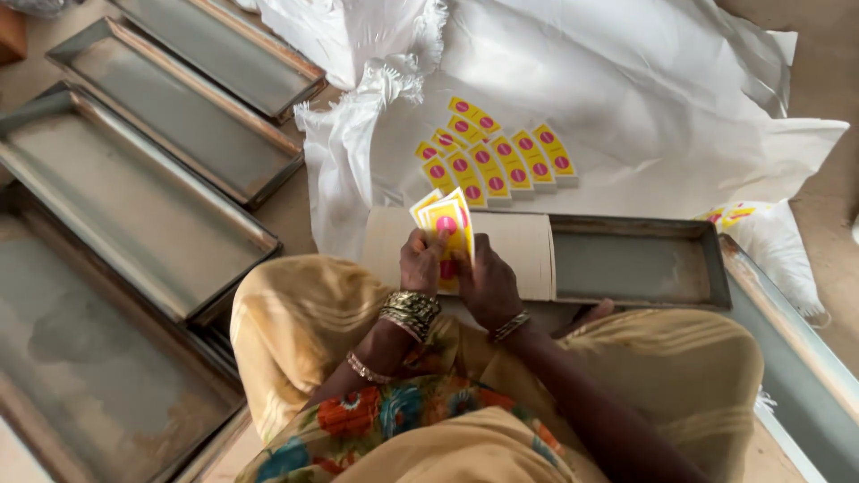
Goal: The person picks up flat yellow matchbox labels and wraps them around matchbox inner trays by hand.
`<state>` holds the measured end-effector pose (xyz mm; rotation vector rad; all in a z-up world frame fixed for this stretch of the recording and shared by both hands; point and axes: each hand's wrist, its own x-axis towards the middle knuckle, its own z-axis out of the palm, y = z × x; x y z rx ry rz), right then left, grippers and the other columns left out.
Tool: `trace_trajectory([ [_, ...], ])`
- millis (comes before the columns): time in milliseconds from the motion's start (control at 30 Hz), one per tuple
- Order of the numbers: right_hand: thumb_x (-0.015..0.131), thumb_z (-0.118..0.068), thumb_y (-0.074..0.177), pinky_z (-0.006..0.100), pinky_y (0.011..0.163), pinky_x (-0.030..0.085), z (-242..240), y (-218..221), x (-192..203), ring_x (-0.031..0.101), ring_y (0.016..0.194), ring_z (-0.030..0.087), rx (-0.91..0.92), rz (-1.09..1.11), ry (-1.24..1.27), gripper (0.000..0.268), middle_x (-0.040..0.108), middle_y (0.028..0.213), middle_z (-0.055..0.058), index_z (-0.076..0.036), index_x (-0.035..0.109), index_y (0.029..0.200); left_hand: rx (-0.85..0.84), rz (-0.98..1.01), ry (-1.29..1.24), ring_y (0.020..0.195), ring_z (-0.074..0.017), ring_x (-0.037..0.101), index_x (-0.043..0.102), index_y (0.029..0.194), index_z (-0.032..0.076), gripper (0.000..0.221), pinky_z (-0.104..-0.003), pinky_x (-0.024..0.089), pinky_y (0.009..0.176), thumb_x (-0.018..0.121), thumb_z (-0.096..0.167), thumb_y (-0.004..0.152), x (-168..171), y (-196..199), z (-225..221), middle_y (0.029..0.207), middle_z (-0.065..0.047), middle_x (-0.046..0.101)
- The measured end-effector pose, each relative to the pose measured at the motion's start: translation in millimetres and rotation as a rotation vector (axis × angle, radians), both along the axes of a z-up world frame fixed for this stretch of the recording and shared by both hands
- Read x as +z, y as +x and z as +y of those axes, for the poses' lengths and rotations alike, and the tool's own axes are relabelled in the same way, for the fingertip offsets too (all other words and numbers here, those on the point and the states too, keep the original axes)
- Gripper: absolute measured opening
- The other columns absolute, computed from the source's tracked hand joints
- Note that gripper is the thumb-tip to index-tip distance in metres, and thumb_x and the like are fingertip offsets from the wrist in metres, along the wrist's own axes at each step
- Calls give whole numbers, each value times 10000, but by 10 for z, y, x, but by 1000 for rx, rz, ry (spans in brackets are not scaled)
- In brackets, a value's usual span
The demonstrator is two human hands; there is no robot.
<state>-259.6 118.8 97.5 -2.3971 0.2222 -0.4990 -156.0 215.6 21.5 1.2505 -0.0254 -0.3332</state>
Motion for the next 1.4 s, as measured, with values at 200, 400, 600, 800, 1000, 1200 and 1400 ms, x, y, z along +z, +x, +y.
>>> trace_trajectory([
  [200,609,-313,1029,523,733,511,88,-90,367,635,920,452,-15,-262,-226,373,635,1030,232,15,526,1186,63,-104,3,631,-97,523,556,941,-31,345,-325,461,520,761,232,1031,1,-32,-186,757,-25,584],
  [400,643,-261,1008,450,738,524,-61,-253,423,672,863,379,-202,-155,-61,259,699,937,204,-14,615,1082,-104,-162,-262,835,-60,667,674,1092,23,196,-243,562,760,689,185,983,490,-233,-205,951,-3,748],
  [600,702,-190,935,248,737,529,-424,-226,658,644,833,60,19,-78,1172,194,704,958,22,-27,682,1040,-184,108,-434,854,-124,706,714,1103,-25,205,-282,589,809,737,92,936,307,-34,-221,983,-52,775],
  [800,660,-232,1039,274,692,500,-1812,-679,626,606,814,84,-282,-248,1256,102,601,950,-26,-151,659,1101,93,10,-259,726,-114,668,770,933,65,196,-316,561,702,765,255,886,623,648,465,868,-28,759],
  [1000,523,-173,1064,342,599,399,-1031,-212,-51,444,700,181,-49,133,387,248,570,961,85,-27,689,1177,78,-69,412,695,-151,567,693,837,22,365,-360,501,659,701,368,952,-65,354,-300,724,-53,669],
  [1200,606,-181,1032,251,739,552,-339,292,-152,616,859,82,-16,13,895,191,664,988,29,-37,561,1151,-117,-33,-228,858,-117,599,652,1124,31,334,-292,507,752,522,336,1076,231,38,-349,983,-27,671],
  [1400,681,-123,966,332,758,559,-481,321,-129,678,925,141,-155,106,1151,224,698,1033,67,-98,572,1159,-347,-242,-194,962,-193,649,564,1301,1,319,-347,559,838,580,228,1077,547,43,-225,1085,-101,679],
])
